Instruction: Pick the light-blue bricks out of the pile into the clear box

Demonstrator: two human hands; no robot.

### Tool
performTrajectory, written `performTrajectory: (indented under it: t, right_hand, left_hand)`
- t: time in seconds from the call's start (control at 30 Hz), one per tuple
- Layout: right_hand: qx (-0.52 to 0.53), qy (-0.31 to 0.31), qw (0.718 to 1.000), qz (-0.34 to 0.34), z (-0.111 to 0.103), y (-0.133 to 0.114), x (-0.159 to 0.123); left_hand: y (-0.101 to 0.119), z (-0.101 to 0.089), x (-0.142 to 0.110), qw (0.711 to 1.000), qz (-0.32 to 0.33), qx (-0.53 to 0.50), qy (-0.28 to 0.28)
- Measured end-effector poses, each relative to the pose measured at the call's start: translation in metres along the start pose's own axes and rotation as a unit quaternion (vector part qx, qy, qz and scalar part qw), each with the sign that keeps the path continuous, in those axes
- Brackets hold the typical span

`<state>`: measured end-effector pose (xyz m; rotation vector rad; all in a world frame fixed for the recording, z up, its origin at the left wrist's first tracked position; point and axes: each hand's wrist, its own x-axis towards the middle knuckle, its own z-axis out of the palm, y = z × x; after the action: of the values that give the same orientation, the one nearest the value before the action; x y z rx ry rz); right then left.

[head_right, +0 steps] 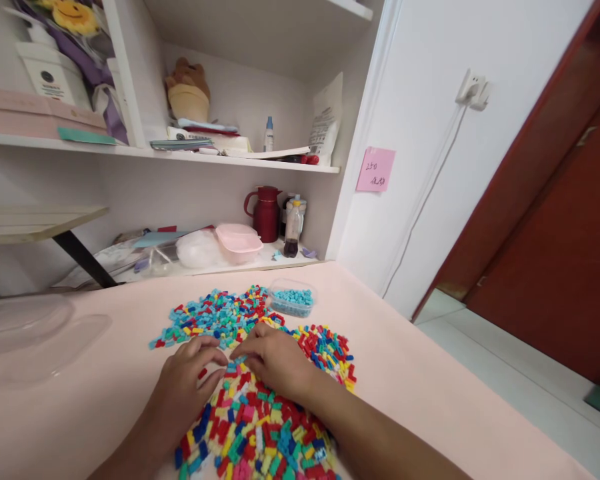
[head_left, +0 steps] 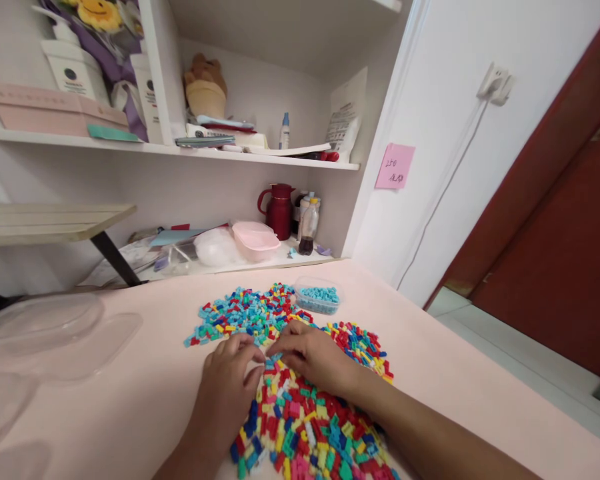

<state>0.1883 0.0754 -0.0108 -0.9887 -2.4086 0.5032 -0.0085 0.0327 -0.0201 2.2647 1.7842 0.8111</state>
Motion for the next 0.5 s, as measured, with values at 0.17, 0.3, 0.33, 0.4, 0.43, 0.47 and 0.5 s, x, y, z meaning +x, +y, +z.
performTrajectory:
  t: [0.17, 0.3, 0.33, 0.4, 0.43, 0.47, 0.5]
  right_hand:
    - [-0.013, 0.003, 1.0, 0.026, -0.0027, -0.0066, 0.001]
    - [-0.015, 0.016, 0.999, 0.048, -0.0011, -0.0095, 0.0016]
    - [-0.016, 0.021, 0.998, 0.053, 0.0, -0.0093, 0.0019]
    - [-0.015, 0.031, 0.998, 0.059, 0.0023, -0.0081, 0.0026]
    - [-0.013, 0.037, 0.997, 0.059, 0.0034, -0.0072, 0.0029]
    - [-0.011, 0.041, 0.997, 0.058, 0.0042, -0.0062, 0.0031]
    - [-0.009, 0.044, 0.997, 0.055, 0.0048, -0.0052, 0.0031]
  left_hand:
    - [0.0011, -0.0014, -0.0001, 1.0, -0.009, 0.001, -0.009]
    - [0.0017, -0.002, -0.0004, 1.0, -0.016, 0.001, -0.013]
    - [0.0018, -0.002, -0.0004, 1.0, -0.015, 0.001, -0.013]
    - [0.0022, -0.0017, -0.0005, 1.0, -0.012, 0.0, -0.011]
    - [0.0024, -0.0016, -0.0005, 1.0, -0.012, 0.001, -0.008]
    - [0.0026, -0.0014, -0.0005, 1.0, -0.011, 0.002, -0.005]
    - [0.0027, -0.0012, -0.0004, 1.0, -0.01, 0.003, -0.003]
